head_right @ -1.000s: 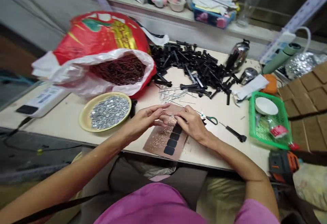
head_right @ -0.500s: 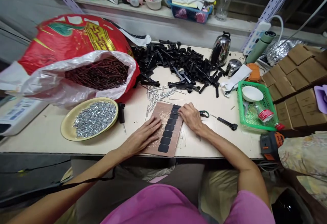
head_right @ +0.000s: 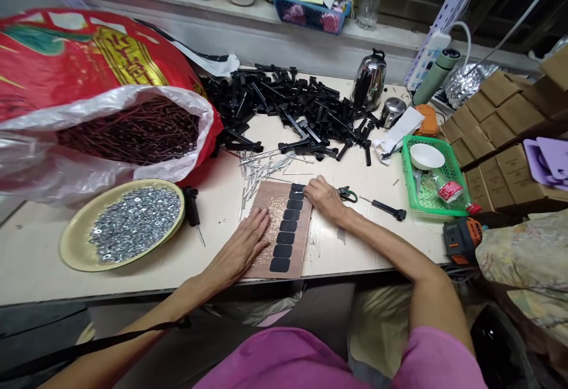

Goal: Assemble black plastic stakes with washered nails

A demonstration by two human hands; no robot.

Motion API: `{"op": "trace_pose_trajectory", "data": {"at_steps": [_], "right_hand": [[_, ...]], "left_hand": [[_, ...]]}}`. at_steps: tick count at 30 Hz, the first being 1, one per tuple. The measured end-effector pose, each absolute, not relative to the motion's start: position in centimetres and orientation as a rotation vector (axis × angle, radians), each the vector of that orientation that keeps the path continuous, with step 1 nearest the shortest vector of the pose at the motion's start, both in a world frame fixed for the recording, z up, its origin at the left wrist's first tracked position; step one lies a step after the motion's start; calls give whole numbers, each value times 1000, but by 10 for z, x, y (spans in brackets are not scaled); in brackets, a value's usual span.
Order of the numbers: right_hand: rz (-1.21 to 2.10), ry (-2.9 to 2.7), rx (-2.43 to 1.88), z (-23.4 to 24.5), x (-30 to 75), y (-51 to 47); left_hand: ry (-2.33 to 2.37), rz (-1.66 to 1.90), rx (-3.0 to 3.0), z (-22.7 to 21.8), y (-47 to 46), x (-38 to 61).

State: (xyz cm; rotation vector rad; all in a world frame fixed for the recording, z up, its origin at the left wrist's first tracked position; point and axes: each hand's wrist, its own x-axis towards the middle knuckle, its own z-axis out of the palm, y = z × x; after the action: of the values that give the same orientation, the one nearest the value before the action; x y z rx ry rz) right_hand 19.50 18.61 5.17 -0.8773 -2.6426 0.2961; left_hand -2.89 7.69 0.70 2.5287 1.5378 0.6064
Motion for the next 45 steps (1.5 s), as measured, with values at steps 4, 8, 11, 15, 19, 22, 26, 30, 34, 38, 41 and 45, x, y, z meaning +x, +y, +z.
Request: {"op": "trace_pose_trajectory", "data": {"at_steps": [4,8,11,15,19,22,26,30,34,38,41,45], "right_hand": [[351,-2799,-406,46,200,161],[314,-2712,-657,46,202,170],[254,-2670,-876,46,198,205],[187,-2709,-902,43,195,204],[346,-2820,-542,58,198,148],[770,-2677,-492,81,201,98],[1914,-2054,-1046,75,190,42],[2554,-979,-1553,18,155,30],[2428,-746,-1703,-16,133,41],[2392,-944,-1679,8,141,23],[2135,-1521,-1353,47,142,24],[959,-1998,-978,87,112,72]], "left_hand": [[1525,631,2548,5,77,-29],[1529,606,2518,3,77,-30],[1521,624,2520,3,77,-31],[1503,687,2533,-2,78,-30],[1509,694,2524,-2,80,-26],[1517,683,2557,10,77,-35],[1730,661,2634,34,65,-78],[1897,493,2688,48,57,-122],[1768,282,2785,46,65,-132],[1621,202,2882,45,80,-127],[1533,337,2912,53,88,-126],[1675,1046,2594,75,84,-113]]}}
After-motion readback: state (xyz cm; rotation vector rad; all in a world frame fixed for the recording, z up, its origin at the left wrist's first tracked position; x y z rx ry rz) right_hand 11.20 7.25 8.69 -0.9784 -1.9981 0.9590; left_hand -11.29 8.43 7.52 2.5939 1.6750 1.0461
